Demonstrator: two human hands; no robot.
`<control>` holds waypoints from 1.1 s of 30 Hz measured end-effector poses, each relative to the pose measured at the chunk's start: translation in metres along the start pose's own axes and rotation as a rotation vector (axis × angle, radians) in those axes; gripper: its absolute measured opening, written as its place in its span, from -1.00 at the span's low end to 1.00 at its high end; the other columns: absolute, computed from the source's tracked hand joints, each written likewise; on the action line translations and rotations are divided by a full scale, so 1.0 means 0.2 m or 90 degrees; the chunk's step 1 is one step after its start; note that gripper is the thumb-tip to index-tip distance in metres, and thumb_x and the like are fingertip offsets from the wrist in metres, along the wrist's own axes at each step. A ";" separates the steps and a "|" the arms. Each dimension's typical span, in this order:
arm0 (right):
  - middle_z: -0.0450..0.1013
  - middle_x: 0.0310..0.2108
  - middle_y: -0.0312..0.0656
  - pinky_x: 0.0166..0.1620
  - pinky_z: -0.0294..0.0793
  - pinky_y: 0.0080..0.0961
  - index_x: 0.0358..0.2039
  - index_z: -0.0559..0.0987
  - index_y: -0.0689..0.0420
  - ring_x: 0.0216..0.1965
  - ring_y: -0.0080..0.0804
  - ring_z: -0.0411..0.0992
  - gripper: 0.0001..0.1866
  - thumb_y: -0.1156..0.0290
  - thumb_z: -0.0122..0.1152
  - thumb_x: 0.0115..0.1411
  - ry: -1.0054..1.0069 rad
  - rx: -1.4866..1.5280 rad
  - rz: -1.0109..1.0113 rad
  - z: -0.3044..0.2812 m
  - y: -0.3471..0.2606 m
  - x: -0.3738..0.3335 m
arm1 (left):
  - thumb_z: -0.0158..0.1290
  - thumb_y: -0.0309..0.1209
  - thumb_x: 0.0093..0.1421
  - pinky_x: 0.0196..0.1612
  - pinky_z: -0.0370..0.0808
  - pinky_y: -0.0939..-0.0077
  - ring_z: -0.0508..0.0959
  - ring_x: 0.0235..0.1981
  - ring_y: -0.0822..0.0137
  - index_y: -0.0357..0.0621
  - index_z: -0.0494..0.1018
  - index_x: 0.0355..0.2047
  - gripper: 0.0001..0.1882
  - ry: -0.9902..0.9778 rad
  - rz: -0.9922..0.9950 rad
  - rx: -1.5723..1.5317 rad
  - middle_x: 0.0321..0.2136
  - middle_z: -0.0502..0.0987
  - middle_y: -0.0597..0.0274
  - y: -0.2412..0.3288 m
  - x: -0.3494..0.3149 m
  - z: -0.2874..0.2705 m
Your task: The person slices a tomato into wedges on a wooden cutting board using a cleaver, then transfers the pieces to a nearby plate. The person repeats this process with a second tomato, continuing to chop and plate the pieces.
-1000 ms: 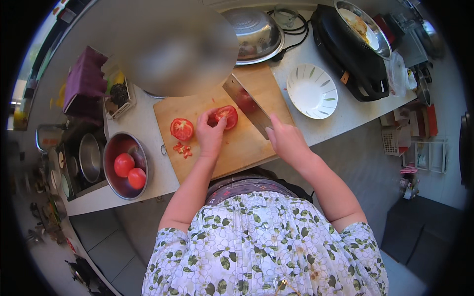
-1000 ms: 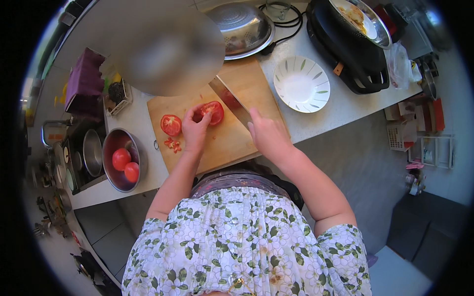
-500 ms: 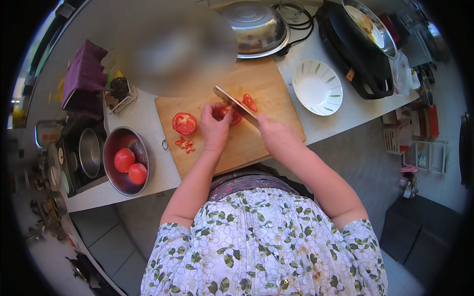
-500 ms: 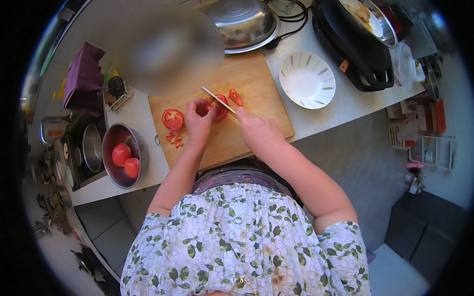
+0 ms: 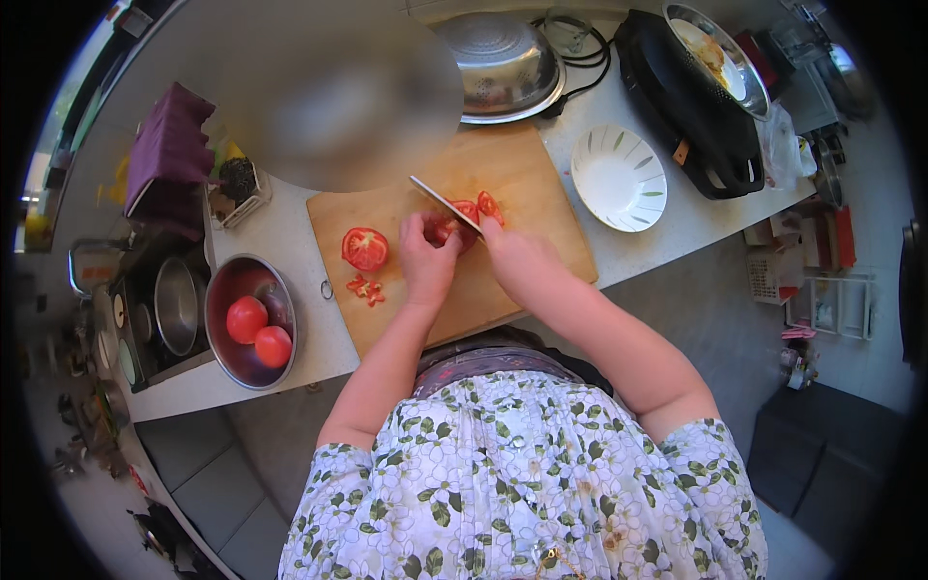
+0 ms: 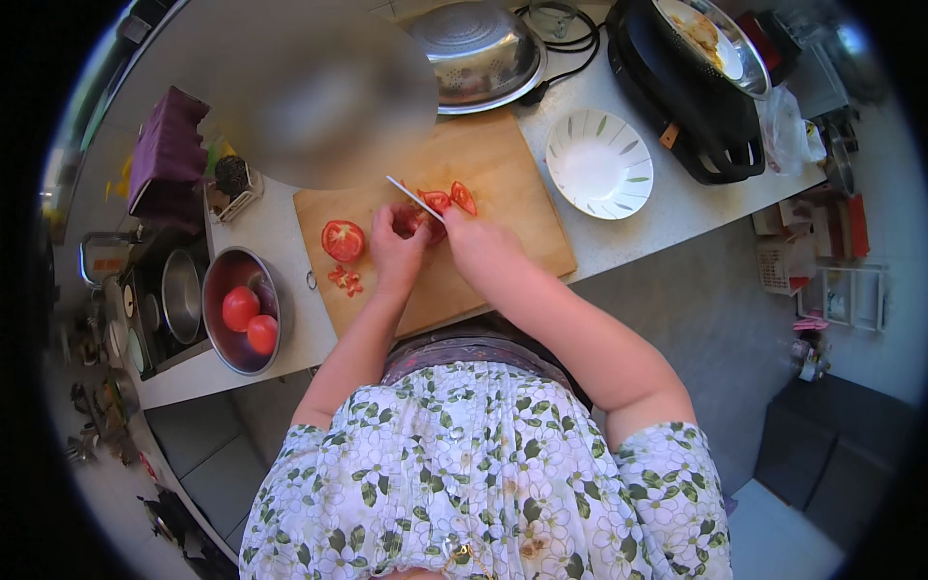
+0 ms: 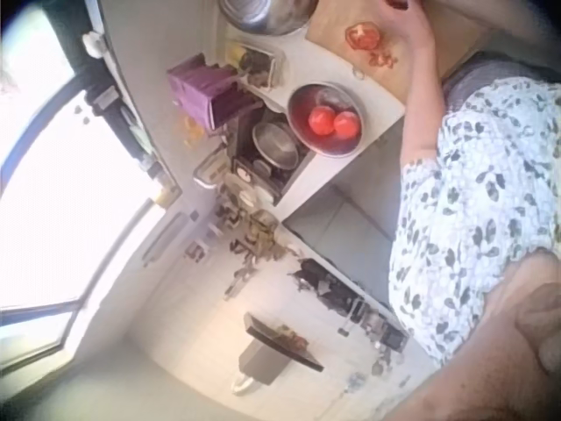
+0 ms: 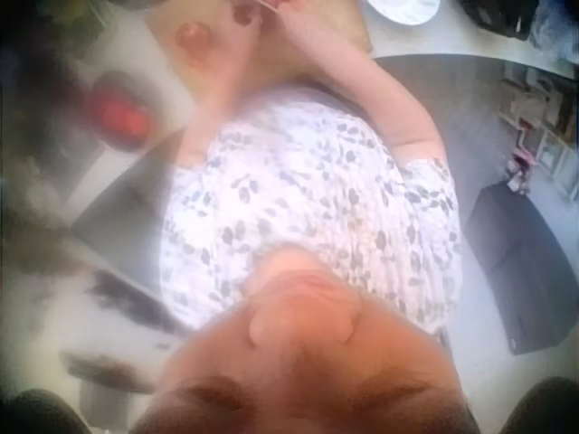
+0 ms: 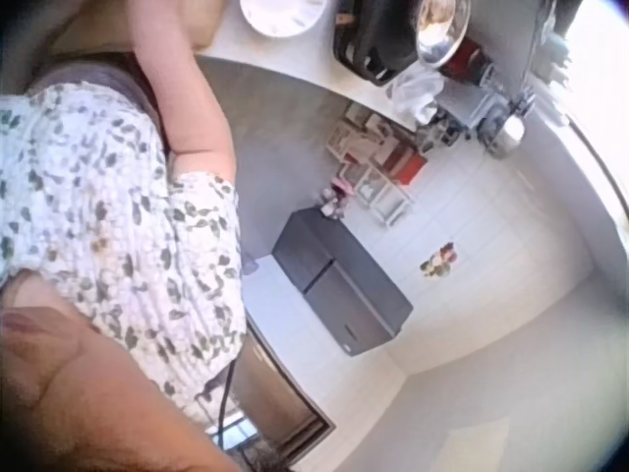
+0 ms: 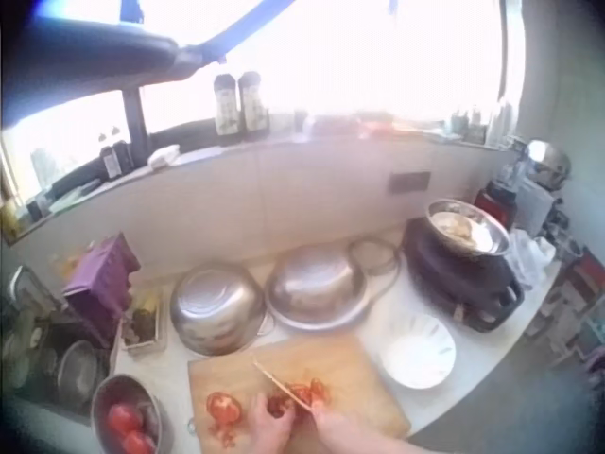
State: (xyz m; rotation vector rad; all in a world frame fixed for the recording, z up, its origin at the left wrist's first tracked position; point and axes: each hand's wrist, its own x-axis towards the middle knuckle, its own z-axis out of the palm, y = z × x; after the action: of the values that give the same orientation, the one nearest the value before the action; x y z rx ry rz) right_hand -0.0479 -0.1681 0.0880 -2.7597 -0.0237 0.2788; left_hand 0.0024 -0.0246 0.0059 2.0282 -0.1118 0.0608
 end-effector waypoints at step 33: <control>0.49 -0.52 0.11 -0.35 0.47 0.00 -0.21 0.31 0.24 -0.44 0.16 0.49 -0.83 0.49 -0.03 0.19 -0.016 0.061 0.015 0.01 0.01 -0.15 | 0.26 -0.35 -0.06 -0.26 0.47 0.30 0.50 -0.36 0.14 -0.19 0.43 -0.30 -0.66 -0.039 -0.051 0.051 -0.37 0.46 0.10 -0.05 -0.05 -0.04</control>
State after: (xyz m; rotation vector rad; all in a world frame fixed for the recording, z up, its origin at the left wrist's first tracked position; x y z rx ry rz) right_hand -0.0784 -0.1700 0.0905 -2.6626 0.0157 0.3124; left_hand -0.0059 -0.0126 -0.0002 2.1137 -0.0672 -0.0477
